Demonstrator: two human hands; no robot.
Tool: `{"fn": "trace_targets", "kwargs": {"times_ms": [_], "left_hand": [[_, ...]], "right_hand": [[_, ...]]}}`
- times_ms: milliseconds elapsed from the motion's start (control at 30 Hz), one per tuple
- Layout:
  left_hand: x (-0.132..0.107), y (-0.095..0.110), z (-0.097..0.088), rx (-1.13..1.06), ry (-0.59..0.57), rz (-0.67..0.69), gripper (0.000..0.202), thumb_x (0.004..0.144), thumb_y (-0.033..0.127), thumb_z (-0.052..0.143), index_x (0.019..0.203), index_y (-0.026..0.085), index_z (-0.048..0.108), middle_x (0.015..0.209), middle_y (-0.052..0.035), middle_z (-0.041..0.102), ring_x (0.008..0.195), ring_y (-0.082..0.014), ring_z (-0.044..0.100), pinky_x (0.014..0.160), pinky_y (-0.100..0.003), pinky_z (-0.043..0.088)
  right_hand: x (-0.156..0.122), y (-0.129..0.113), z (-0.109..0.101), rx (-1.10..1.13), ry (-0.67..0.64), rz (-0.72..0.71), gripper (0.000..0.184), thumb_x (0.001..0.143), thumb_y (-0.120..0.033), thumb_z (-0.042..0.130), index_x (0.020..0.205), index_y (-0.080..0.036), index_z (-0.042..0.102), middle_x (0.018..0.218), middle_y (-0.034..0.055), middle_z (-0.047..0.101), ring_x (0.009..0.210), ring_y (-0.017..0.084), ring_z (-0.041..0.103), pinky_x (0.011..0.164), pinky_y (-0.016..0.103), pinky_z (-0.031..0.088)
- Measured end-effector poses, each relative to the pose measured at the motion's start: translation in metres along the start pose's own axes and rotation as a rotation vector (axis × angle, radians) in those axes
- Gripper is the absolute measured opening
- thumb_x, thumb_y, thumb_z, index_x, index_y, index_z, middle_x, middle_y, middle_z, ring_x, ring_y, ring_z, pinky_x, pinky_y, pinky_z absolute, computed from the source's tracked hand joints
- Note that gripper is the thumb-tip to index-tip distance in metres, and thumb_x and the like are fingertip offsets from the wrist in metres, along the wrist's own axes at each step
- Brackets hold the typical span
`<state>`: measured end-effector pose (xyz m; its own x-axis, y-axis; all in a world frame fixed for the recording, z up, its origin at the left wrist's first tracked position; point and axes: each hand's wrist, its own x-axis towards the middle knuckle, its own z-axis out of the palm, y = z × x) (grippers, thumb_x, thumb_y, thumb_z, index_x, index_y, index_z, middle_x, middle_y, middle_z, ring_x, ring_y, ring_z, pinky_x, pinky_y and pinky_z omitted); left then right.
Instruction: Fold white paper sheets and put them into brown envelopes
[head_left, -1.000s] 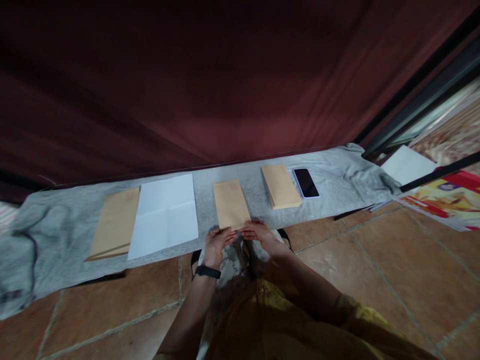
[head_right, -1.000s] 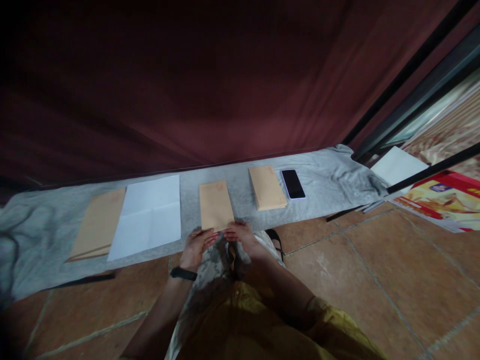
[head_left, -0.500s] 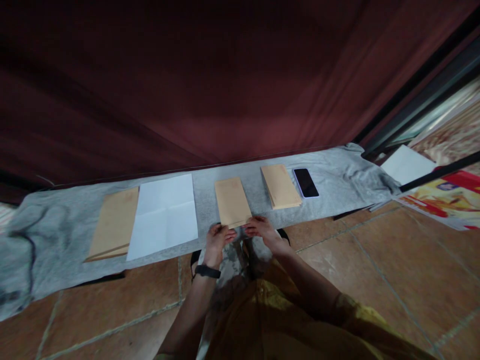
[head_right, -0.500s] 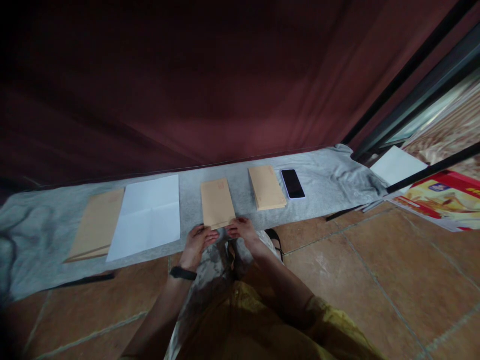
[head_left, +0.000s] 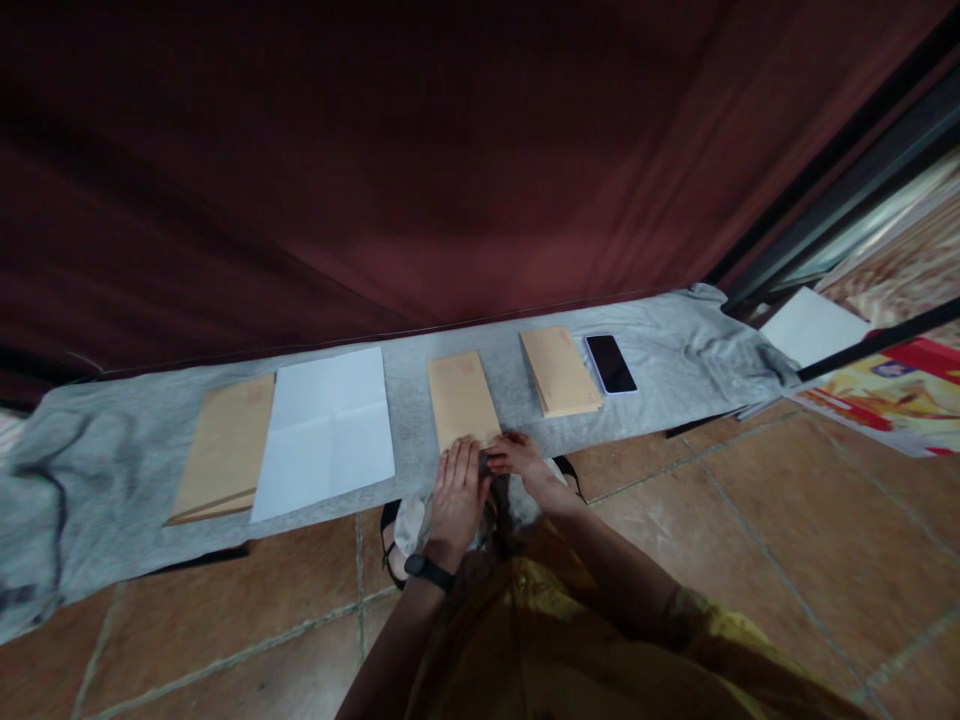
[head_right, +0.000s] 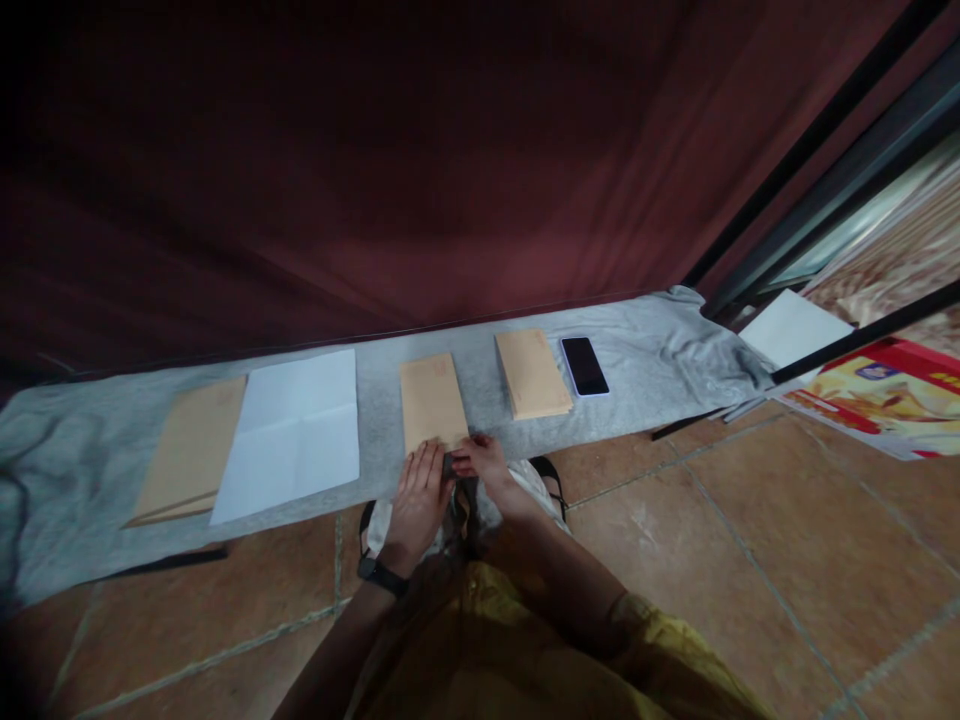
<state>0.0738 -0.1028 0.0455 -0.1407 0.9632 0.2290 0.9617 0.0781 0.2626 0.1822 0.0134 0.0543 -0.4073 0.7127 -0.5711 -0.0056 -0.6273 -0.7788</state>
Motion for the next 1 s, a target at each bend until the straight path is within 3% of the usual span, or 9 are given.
{"fn": "trace_targets", "kwargs": {"times_ms": [133, 233, 300, 400, 467, 567, 633, 733, 1000], "left_hand": [[0.001, -0.001, 0.006, 0.086, -0.069, 0.012, 0.061, 0.098, 0.035, 0.041, 0.153, 0.008, 0.034, 0.158, -0.0174, 0.039, 0.150, -0.0283, 0.030, 0.122, -0.051, 0.030], [0.001, -0.003, 0.007, 0.099, -0.090, 0.024, 0.062, 0.097, 0.035, 0.042, 0.153, 0.008, 0.034, 0.159, -0.0171, 0.038, 0.151, -0.0279, 0.028, 0.122, -0.051, 0.029], [0.001, -0.004, 0.007, 0.099, -0.096, 0.033, 0.063, 0.096, 0.034, 0.044, 0.153, 0.008, 0.033, 0.159, -0.0169, 0.038, 0.151, -0.0271, 0.028, 0.123, -0.050, 0.028], [0.000, -0.005, 0.010, 0.104, -0.088, 0.032, 0.065, 0.096, 0.032, 0.045, 0.154, 0.008, 0.031, 0.160, -0.0167, 0.036, 0.152, -0.0271, 0.026, 0.123, -0.050, 0.027], [-0.001, -0.006, 0.013, 0.110, -0.083, 0.033, 0.064, 0.096, 0.027, 0.042, 0.155, 0.008, 0.029, 0.161, -0.0161, 0.034, 0.152, -0.0268, 0.024, 0.124, -0.050, 0.026], [-0.004, -0.007, 0.018, 0.123, -0.076, 0.037, 0.066, 0.092, 0.011, 0.034, 0.157, 0.009, 0.022, 0.163, -0.0147, 0.031, 0.152, -0.0239, 0.024, 0.125, -0.049, 0.025], [-0.005, -0.008, 0.020, 0.134, -0.072, 0.040, 0.070, 0.090, 0.006, 0.031, 0.158, 0.009, 0.017, 0.163, -0.0149, 0.031, 0.152, -0.0224, 0.024, 0.125, -0.048, 0.024], [-0.005, -0.008, 0.020, 0.150, -0.074, 0.051, 0.070, 0.091, 0.008, 0.030, 0.158, 0.007, 0.011, 0.163, -0.0163, 0.029, 0.153, -0.0227, 0.023, 0.125, -0.047, 0.025], [-0.004, -0.005, 0.018, 0.179, -0.106, 0.057, 0.072, 0.091, 0.010, 0.030, 0.159, 0.007, 0.007, 0.163, -0.0184, 0.026, 0.153, -0.0248, 0.022, 0.126, -0.050, 0.023]], "right_hand": [[-0.004, -0.001, -0.004, -0.039, -0.019, -0.012, 0.007, 0.087, -0.025, 0.062, 0.085, -0.019, 0.059, 0.072, 0.0027, 0.072, 0.051, 0.013, 0.065, 0.054, 0.024, 0.055], [-0.006, 0.005, -0.008, -0.116, 0.037, -0.069, 0.008, 0.089, -0.023, 0.057, 0.097, -0.020, 0.057, 0.074, 0.0009, 0.071, 0.051, 0.013, 0.063, 0.053, 0.024, 0.053], [-0.009, 0.011, -0.011, -0.266, 0.138, -0.221, 0.022, 0.090, -0.022, 0.054, 0.111, -0.020, 0.053, 0.079, 0.0007, 0.070, 0.058, 0.015, 0.065, 0.058, 0.027, 0.055], [-0.014, 0.019, -0.012, -0.583, 0.226, -0.566, 0.032, 0.091, -0.020, 0.051, 0.123, -0.019, 0.053, 0.098, 0.0071, 0.070, 0.087, 0.020, 0.069, 0.083, 0.036, 0.057], [-0.018, 0.022, -0.009, -0.785, 0.162, -0.753, 0.031, 0.095, -0.021, 0.045, 0.124, -0.018, 0.056, 0.116, 0.0122, 0.067, 0.110, 0.022, 0.064, 0.100, 0.040, 0.051], [-0.022, 0.026, -0.003, -1.058, -0.013, -0.911, 0.038, 0.102, -0.025, 0.038, 0.134, -0.014, 0.056, 0.139, 0.0150, 0.058, 0.133, 0.023, 0.051, 0.116, 0.044, 0.039], [-0.024, 0.029, -0.001, -1.203, -0.071, -0.955, 0.045, 0.104, -0.029, 0.037, 0.144, -0.012, 0.049, 0.147, 0.0153, 0.053, 0.140, 0.024, 0.043, 0.120, 0.047, 0.032], [-0.024, 0.037, -0.002, -1.334, -0.044, -0.964, 0.052, 0.105, -0.033, 0.036, 0.151, -0.010, 0.040, 0.153, 0.0162, 0.046, 0.146, 0.025, 0.037, 0.122, 0.050, 0.028], [-0.022, 0.045, -0.012, -1.453, -0.016, -0.950, 0.057, 0.104, -0.036, 0.039, 0.154, -0.008, 0.036, 0.158, 0.0161, 0.038, 0.150, 0.026, 0.029, 0.123, 0.048, 0.025]]}}
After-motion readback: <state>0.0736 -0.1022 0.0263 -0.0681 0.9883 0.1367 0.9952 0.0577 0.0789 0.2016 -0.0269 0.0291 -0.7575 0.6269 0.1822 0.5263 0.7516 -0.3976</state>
